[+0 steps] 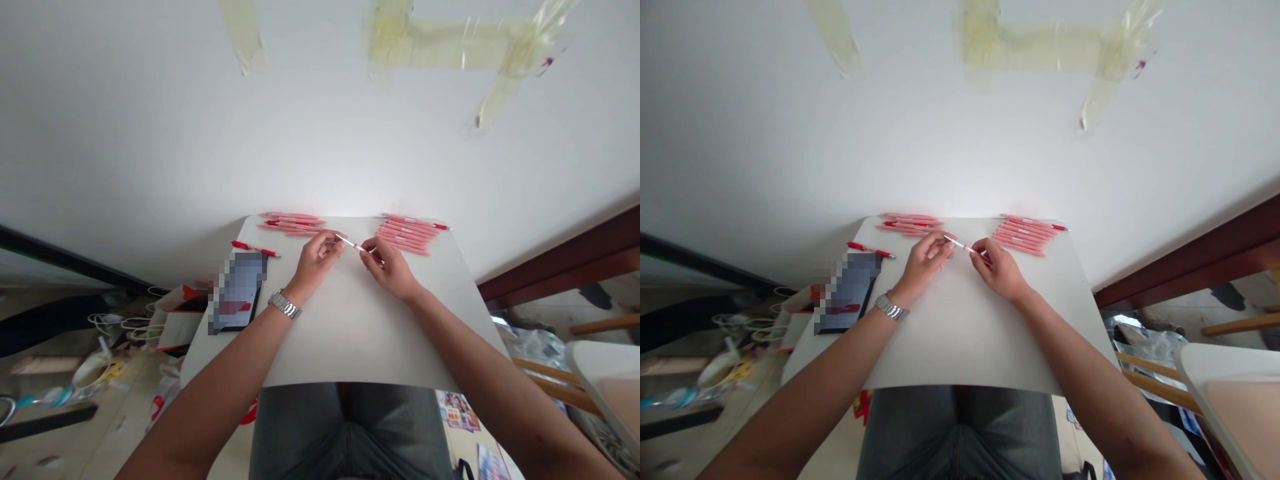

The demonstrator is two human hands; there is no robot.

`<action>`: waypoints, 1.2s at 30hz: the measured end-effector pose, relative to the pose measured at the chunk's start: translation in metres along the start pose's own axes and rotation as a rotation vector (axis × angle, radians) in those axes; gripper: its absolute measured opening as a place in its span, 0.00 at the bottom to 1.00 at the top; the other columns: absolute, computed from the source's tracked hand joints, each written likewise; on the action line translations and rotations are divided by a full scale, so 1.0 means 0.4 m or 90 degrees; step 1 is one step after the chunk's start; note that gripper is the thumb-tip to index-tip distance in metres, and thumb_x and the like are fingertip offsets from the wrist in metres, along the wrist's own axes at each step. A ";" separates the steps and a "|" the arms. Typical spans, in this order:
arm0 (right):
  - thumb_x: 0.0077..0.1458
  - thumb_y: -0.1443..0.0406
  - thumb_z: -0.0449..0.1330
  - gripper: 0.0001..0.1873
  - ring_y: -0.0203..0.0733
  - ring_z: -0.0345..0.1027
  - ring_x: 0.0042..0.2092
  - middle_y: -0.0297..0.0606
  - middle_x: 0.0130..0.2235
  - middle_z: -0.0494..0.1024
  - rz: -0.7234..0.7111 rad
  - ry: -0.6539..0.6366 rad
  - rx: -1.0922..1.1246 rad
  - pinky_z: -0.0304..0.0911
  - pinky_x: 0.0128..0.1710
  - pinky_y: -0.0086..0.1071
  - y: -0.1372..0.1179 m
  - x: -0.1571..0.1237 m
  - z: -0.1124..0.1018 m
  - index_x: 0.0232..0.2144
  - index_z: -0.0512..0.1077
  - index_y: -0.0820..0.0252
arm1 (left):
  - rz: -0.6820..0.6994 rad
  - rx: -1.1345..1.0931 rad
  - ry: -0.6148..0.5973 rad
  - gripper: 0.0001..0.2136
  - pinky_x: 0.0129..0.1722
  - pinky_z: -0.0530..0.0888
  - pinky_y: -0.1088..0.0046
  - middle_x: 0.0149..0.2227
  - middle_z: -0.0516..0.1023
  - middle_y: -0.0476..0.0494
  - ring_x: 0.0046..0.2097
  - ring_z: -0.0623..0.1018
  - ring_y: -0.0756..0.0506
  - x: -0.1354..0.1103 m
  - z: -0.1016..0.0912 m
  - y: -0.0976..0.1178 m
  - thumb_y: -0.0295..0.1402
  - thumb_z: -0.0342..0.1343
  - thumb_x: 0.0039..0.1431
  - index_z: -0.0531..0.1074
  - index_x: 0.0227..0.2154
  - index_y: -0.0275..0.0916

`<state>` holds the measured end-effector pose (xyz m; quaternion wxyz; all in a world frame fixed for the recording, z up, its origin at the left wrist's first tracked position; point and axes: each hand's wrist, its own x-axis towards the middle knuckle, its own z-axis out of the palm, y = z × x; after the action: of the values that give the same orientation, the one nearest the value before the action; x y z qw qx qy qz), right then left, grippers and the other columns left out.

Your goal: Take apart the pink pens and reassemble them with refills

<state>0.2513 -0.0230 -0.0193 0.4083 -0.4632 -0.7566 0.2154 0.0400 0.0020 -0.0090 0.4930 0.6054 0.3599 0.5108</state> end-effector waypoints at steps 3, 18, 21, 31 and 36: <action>0.71 0.53 0.54 0.12 0.38 0.67 0.30 0.37 0.36 0.77 -0.002 0.000 -0.006 0.59 0.31 0.33 0.000 0.001 0.000 0.42 0.67 0.55 | 0.003 0.001 -0.005 0.13 0.34 0.74 0.74 0.39 0.80 0.43 0.38 0.79 0.47 0.000 0.000 -0.001 0.44 0.65 0.62 0.77 0.42 0.40; 0.70 0.53 0.54 0.12 0.37 0.66 0.30 0.36 0.35 0.77 -0.006 0.004 -0.012 0.59 0.31 0.32 0.004 0.002 0.002 0.42 0.68 0.55 | 0.010 -0.018 0.012 0.13 0.31 0.71 0.76 0.37 0.78 0.45 0.36 0.76 0.49 0.004 -0.003 -0.006 0.43 0.65 0.63 0.78 0.42 0.40; 0.70 0.53 0.54 0.13 0.37 0.66 0.30 0.36 0.35 0.77 -0.003 0.003 -0.014 0.59 0.31 0.32 0.004 0.001 0.002 0.42 0.68 0.55 | 0.010 -0.031 0.020 0.13 0.27 0.69 0.77 0.37 0.77 0.44 0.36 0.76 0.49 0.005 -0.005 -0.008 0.43 0.64 0.63 0.77 0.42 0.40; 0.70 0.52 0.54 0.13 0.38 0.67 0.31 0.37 0.36 0.78 -0.004 0.011 -0.022 0.61 0.31 0.33 0.004 0.001 -0.002 0.42 0.67 0.54 | -0.003 -0.074 0.058 0.14 0.22 0.68 0.78 0.38 0.78 0.43 0.35 0.76 0.49 0.009 -0.006 -0.014 0.46 0.65 0.62 0.77 0.41 0.41; 0.70 0.53 0.55 0.12 0.39 0.67 0.31 0.38 0.36 0.78 0.001 0.019 -0.031 0.61 0.32 0.33 0.004 0.001 -0.003 0.41 0.68 0.54 | -0.001 -0.095 0.093 0.13 0.23 0.70 0.78 0.36 0.77 0.44 0.34 0.76 0.49 0.012 -0.005 -0.019 0.45 0.65 0.62 0.77 0.41 0.42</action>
<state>0.2530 -0.0219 -0.0194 0.4082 -0.4767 -0.7549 0.1906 0.0397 0.0089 -0.0152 0.5092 0.5278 0.3562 0.5790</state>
